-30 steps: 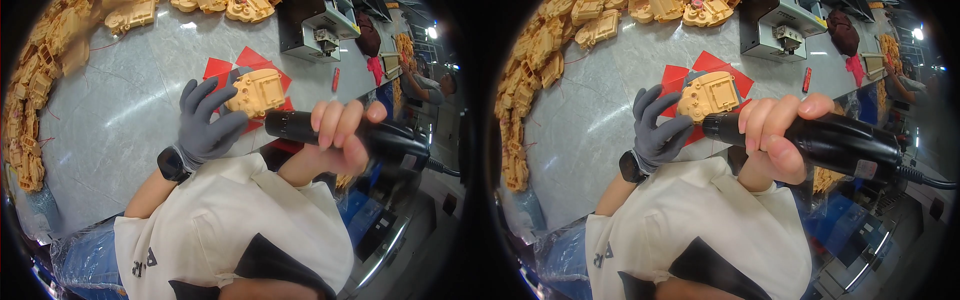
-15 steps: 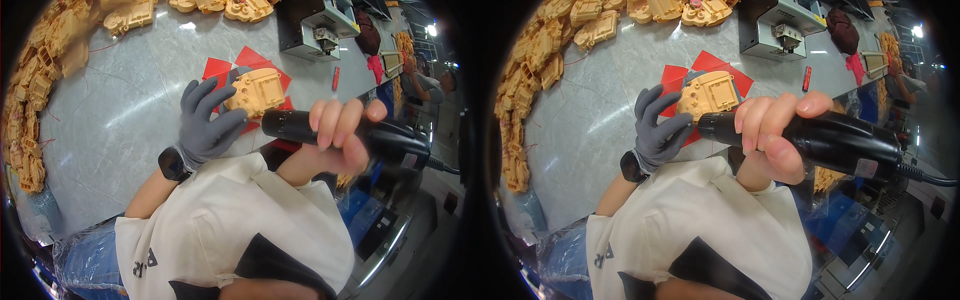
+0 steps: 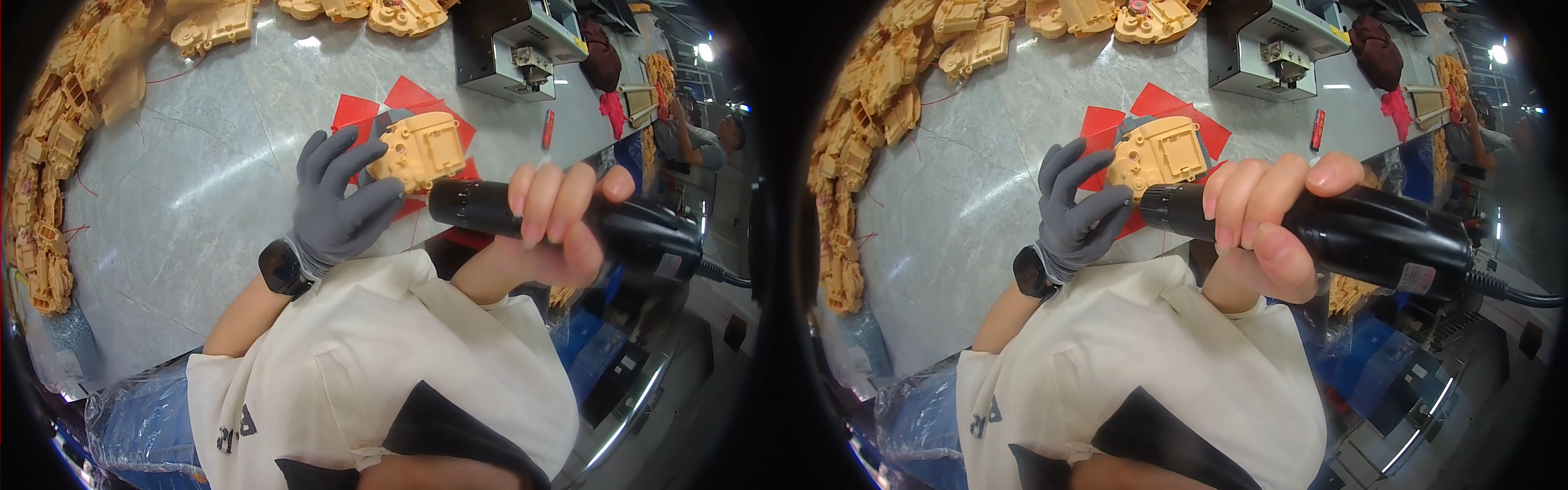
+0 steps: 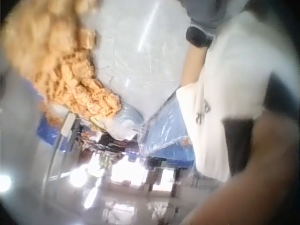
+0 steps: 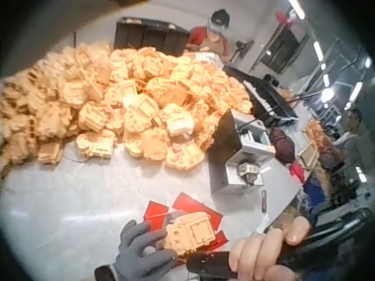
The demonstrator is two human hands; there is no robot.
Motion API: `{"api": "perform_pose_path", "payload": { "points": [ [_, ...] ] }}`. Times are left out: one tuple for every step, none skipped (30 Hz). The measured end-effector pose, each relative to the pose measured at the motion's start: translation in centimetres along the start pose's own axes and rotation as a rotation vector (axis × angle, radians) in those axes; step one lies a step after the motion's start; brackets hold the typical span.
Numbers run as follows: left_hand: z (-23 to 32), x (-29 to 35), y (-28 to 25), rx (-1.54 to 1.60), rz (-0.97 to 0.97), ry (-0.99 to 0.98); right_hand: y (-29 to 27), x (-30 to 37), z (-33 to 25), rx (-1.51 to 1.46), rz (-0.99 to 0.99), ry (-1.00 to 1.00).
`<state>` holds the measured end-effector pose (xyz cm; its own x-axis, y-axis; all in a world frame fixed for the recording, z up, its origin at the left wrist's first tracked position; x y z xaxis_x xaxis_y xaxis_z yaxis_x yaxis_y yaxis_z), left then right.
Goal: The person assembles plastic toy components by hand, securing them with screws using an electric screwdriver.
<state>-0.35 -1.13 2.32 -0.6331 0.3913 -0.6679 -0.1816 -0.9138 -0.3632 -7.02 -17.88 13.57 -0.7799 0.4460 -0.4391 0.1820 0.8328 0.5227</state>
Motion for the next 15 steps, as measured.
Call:
{"api": "perform_pose_path", "payload": {
  "points": [
    [0.02, 0.03, 0.02, -0.003, -0.002, 0.007, 0.02, -0.01, 0.01, 0.000, -0.003, 0.001],
    [0.03, 0.07, 0.04, -0.007, -0.003, 0.014, 0.03, -0.02, 0.01, 0.000, -0.005, 0.002],
    [0.01, 0.12, 0.09, -0.007, -0.004, 0.014, 0.00, -0.02, 0.03, 0.000, -0.005, 0.002],
    [-0.01, 0.17, 0.13, -0.003, 0.003, 0.015, -0.02, -0.05, 0.06, 0.000, -0.011, 0.005],
    [-0.03, 0.19, 0.13, 0.000, 0.009, 0.017, -0.02, -0.06, 0.08, 0.001, -0.017, 0.007],
    [-0.02, 0.18, 0.12, 0.000, 0.009, 0.017, -0.03, -0.05, 0.09, 0.000, -0.017, 0.008],
    [-0.01, 0.17, 0.12, 0.000, 0.007, 0.019, -0.05, -0.03, 0.10, 0.001, -0.021, 0.008],
    [0.00, 0.17, 0.13, 0.001, 0.005, 0.021, -0.06, -0.01, 0.09, 0.001, -0.024, 0.009],
    [0.01, 0.17, 0.16, 0.002, 0.005, 0.021, -0.04, 0.01, 0.08, 0.002, -0.024, 0.008],
    [0.04, 0.17, 0.17, 0.004, 0.010, 0.025, 0.01, 0.04, 0.09, 0.003, -0.019, 0.012],
    [0.06, 0.17, 0.17, 0.006, 0.016, 0.029, 0.02, 0.05, 0.10, 0.005, -0.014, 0.016],
    [0.06, 0.16, 0.16, 0.006, 0.015, 0.029, 0.00, 0.04, 0.09, 0.005, -0.014, 0.016],
    [0.05, 0.16, 0.17, 0.009, 0.014, 0.031, -0.04, 0.04, 0.08, 0.007, -0.016, 0.022],
    [0.05, 0.15, 0.18, 0.011, 0.013, 0.034, -0.07, 0.04, 0.09, 0.008, -0.019, 0.029],
    [0.03, 0.15, 0.19, 0.012, 0.013, 0.034, -0.08, 0.02, 0.09, 0.009, -0.018, 0.028]
  ]
}}
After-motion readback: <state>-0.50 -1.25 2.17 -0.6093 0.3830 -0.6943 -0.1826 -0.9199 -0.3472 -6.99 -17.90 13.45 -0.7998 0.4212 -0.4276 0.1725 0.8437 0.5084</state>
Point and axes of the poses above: each hand's wrist, its own x-axis away from the middle knuckle, its own y-axis out of the palm, z = x × y, the point moved 2 cm from there along -x, towards the middle knuckle, and after that the axes turned 13 degrees about z, right-handed, at the moved point
